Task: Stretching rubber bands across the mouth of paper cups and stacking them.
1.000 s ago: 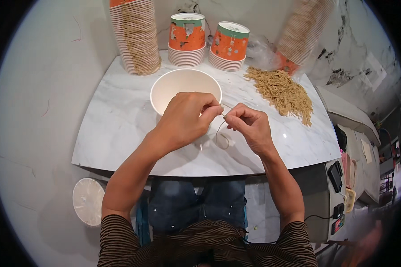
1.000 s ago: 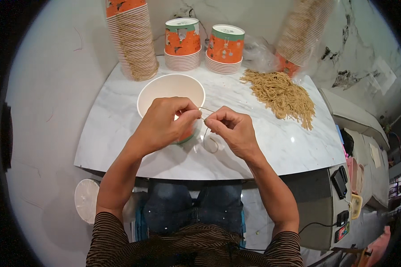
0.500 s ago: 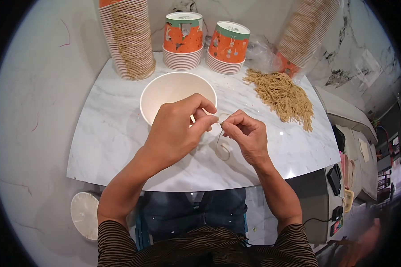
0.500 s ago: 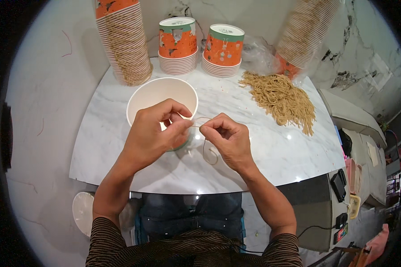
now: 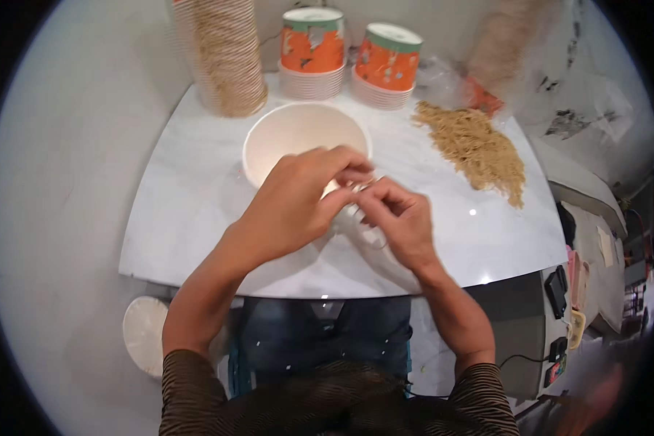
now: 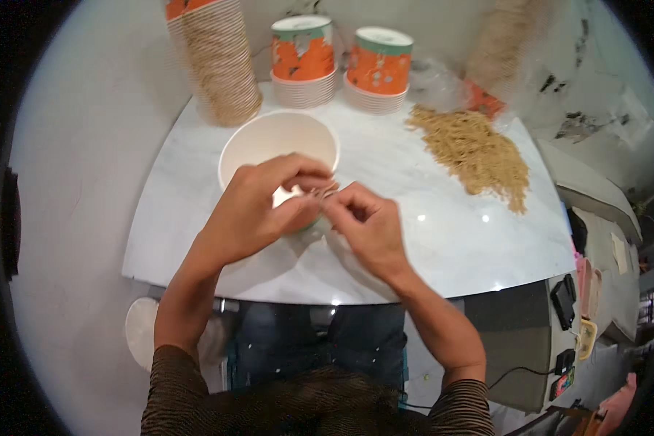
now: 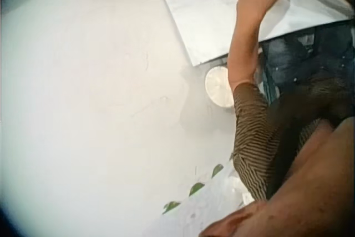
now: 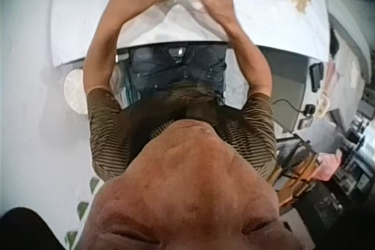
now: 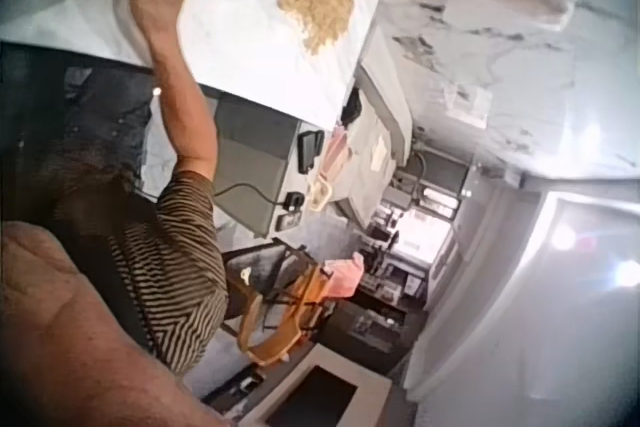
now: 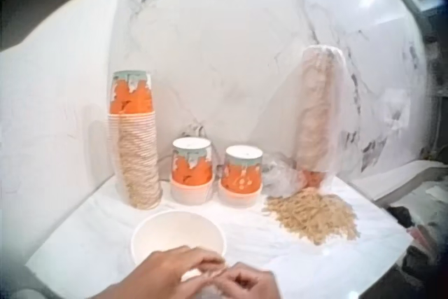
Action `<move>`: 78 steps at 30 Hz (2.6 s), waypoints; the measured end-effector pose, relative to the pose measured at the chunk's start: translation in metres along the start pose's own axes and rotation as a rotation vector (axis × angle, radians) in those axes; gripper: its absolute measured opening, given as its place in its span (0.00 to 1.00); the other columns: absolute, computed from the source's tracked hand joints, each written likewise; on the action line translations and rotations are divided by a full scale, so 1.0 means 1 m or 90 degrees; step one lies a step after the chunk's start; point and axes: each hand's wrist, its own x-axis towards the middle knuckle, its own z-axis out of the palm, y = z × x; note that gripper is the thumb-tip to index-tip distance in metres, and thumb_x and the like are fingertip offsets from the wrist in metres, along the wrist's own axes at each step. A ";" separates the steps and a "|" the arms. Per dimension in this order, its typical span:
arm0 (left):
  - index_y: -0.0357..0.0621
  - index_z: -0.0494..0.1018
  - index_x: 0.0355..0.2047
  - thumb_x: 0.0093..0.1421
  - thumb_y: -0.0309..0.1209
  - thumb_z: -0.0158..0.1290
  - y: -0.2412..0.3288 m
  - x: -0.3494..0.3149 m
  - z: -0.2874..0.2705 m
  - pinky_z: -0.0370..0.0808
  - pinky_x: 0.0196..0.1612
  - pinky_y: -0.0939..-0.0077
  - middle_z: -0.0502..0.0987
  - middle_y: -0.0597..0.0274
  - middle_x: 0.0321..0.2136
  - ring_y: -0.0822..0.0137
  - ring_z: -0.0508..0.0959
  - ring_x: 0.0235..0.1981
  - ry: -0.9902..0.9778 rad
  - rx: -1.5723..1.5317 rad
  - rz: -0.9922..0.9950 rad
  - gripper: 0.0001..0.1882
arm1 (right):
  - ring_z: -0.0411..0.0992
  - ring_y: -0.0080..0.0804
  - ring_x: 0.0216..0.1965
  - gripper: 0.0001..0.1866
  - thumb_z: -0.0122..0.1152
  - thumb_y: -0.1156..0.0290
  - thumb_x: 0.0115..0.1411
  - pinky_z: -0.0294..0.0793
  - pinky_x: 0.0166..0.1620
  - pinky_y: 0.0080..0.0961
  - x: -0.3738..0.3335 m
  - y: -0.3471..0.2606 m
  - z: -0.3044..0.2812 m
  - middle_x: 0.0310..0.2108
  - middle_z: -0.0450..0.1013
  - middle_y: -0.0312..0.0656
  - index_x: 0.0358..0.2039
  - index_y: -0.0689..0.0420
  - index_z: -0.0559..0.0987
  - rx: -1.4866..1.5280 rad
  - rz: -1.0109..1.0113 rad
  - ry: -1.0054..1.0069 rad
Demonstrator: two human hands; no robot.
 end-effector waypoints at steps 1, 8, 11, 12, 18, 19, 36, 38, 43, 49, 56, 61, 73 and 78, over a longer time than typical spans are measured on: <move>0.34 0.77 0.49 0.58 0.18 0.59 -0.003 0.000 0.003 0.80 0.48 0.71 0.85 0.54 0.42 0.61 0.87 0.46 0.024 -0.033 0.003 0.17 | 0.72 0.13 0.31 0.06 0.66 0.72 0.68 0.71 0.34 0.14 -0.001 -0.008 -0.001 0.31 0.79 0.31 0.36 0.61 0.85 0.030 0.021 -0.007; 0.35 0.77 0.49 0.57 0.18 0.60 -0.003 0.004 0.004 0.80 0.46 0.69 0.85 0.54 0.42 0.61 0.87 0.46 0.002 -0.003 -0.003 0.18 | 0.75 0.15 0.32 0.10 0.66 0.67 0.69 0.78 0.37 0.17 0.004 -0.020 -0.010 0.32 0.80 0.32 0.39 0.62 0.85 0.004 0.013 -0.021; 0.37 0.78 0.49 0.56 0.20 0.62 -0.005 0.002 0.004 0.80 0.44 0.68 0.84 0.54 0.40 0.61 0.87 0.43 0.025 0.031 0.030 0.18 | 0.76 0.16 0.33 0.11 0.67 0.67 0.69 0.78 0.36 0.17 0.003 -0.027 -0.007 0.32 0.80 0.33 0.40 0.63 0.85 0.009 0.007 -0.014; 0.38 0.78 0.48 0.56 0.21 0.63 -0.008 0.002 0.008 0.80 0.43 0.68 0.84 0.54 0.39 0.60 0.86 0.42 0.041 0.056 0.050 0.18 | 0.77 0.17 0.33 0.11 0.67 0.67 0.69 0.78 0.36 0.17 0.004 -0.025 -0.008 0.33 0.81 0.34 0.40 0.63 0.85 0.018 0.003 -0.008; 0.44 0.80 0.41 0.55 0.24 0.67 -0.009 0.001 0.021 0.79 0.37 0.67 0.84 0.60 0.30 0.60 0.83 0.34 0.103 0.144 0.076 0.13 | 0.76 0.19 0.31 0.10 0.67 0.70 0.69 0.80 0.37 0.20 0.003 -0.030 -0.009 0.31 0.80 0.36 0.38 0.65 0.85 0.041 0.017 -0.007; 0.44 0.81 0.40 0.55 0.25 0.67 -0.009 -0.001 0.020 0.78 0.37 0.67 0.84 0.60 0.30 0.61 0.83 0.33 0.103 0.145 0.073 0.12 | 0.75 0.19 0.31 0.10 0.66 0.70 0.69 0.80 0.37 0.21 0.003 -0.032 -0.008 0.31 0.80 0.36 0.37 0.65 0.85 0.040 0.015 -0.011; 0.32 0.83 0.37 0.63 0.22 0.59 -0.003 0.005 0.006 0.79 0.41 0.78 0.86 0.61 0.33 0.75 0.82 0.34 0.090 -0.085 -0.095 0.05 | 0.60 0.09 0.21 0.15 0.69 0.71 0.66 0.56 0.25 0.15 0.010 -0.031 0.000 0.18 0.61 0.21 0.51 0.62 0.86 -0.016 0.052 0.036; 0.32 0.82 0.39 0.65 0.22 0.58 0.003 0.004 0.000 0.80 0.44 0.78 0.86 0.59 0.34 0.72 0.84 0.36 0.074 -0.148 -0.173 0.06 | 0.55 0.09 0.21 0.15 0.69 0.71 0.66 0.52 0.25 0.15 0.010 -0.024 0.001 0.19 0.59 0.20 0.52 0.62 0.86 0.044 0.011 0.013; 0.32 0.83 0.37 0.63 0.22 0.60 -0.002 0.004 0.002 0.79 0.37 0.79 0.86 0.59 0.30 0.73 0.84 0.32 0.100 -0.213 -0.136 0.05 | 0.53 0.08 0.22 0.22 0.67 0.70 0.67 0.50 0.25 0.16 0.001 -0.026 -0.004 0.20 0.58 0.19 0.61 0.62 0.80 0.086 0.019 -0.083; 0.32 0.82 0.40 0.65 0.21 0.59 0.006 0.004 -0.004 0.81 0.47 0.77 0.86 0.58 0.36 0.72 0.84 0.39 0.037 -0.223 -0.166 0.05 | 0.66 0.09 0.28 0.20 0.63 0.69 0.71 0.64 0.31 0.12 0.003 -0.038 0.005 0.26 0.74 0.26 0.59 0.65 0.80 0.106 0.004 -0.055; 0.31 0.84 0.41 0.65 0.22 0.61 0.006 0.006 -0.008 0.81 0.46 0.79 0.86 0.58 0.35 0.74 0.84 0.37 0.013 -0.222 -0.191 0.07 | 0.67 0.09 0.29 0.12 0.69 0.72 0.66 0.66 0.32 0.12 0.012 -0.023 0.003 0.25 0.74 0.25 0.46 0.65 0.85 0.115 -0.012 -0.052; 0.31 0.84 0.40 0.65 0.22 0.61 0.008 0.005 -0.007 0.80 0.44 0.80 0.87 0.58 0.34 0.74 0.84 0.36 0.031 -0.188 -0.176 0.07 | 0.58 0.08 0.24 0.08 0.72 0.73 0.63 0.58 0.28 0.13 0.010 -0.019 0.008 0.20 0.65 0.21 0.38 0.64 0.86 0.068 -0.027 0.013; 0.30 0.81 0.41 0.64 0.21 0.62 0.008 -0.001 -0.007 0.81 0.44 0.78 0.86 0.57 0.35 0.73 0.85 0.37 0.070 -0.176 -0.168 0.07 | 0.57 0.08 0.22 0.08 0.71 0.73 0.64 0.57 0.26 0.14 0.002 -0.023 0.019 0.19 0.66 0.20 0.41 0.62 0.87 0.038 -0.063 0.076; 0.31 0.78 0.41 0.63 0.19 0.62 0.020 -0.001 0.000 0.81 0.43 0.78 0.85 0.56 0.32 0.74 0.85 0.35 0.157 -0.086 -0.216 0.07 | 0.58 0.07 0.21 0.06 0.71 0.74 0.64 0.54 0.24 0.14 0.000 -0.017 0.021 0.18 0.66 0.21 0.40 0.62 0.87 -0.007 -0.101 0.114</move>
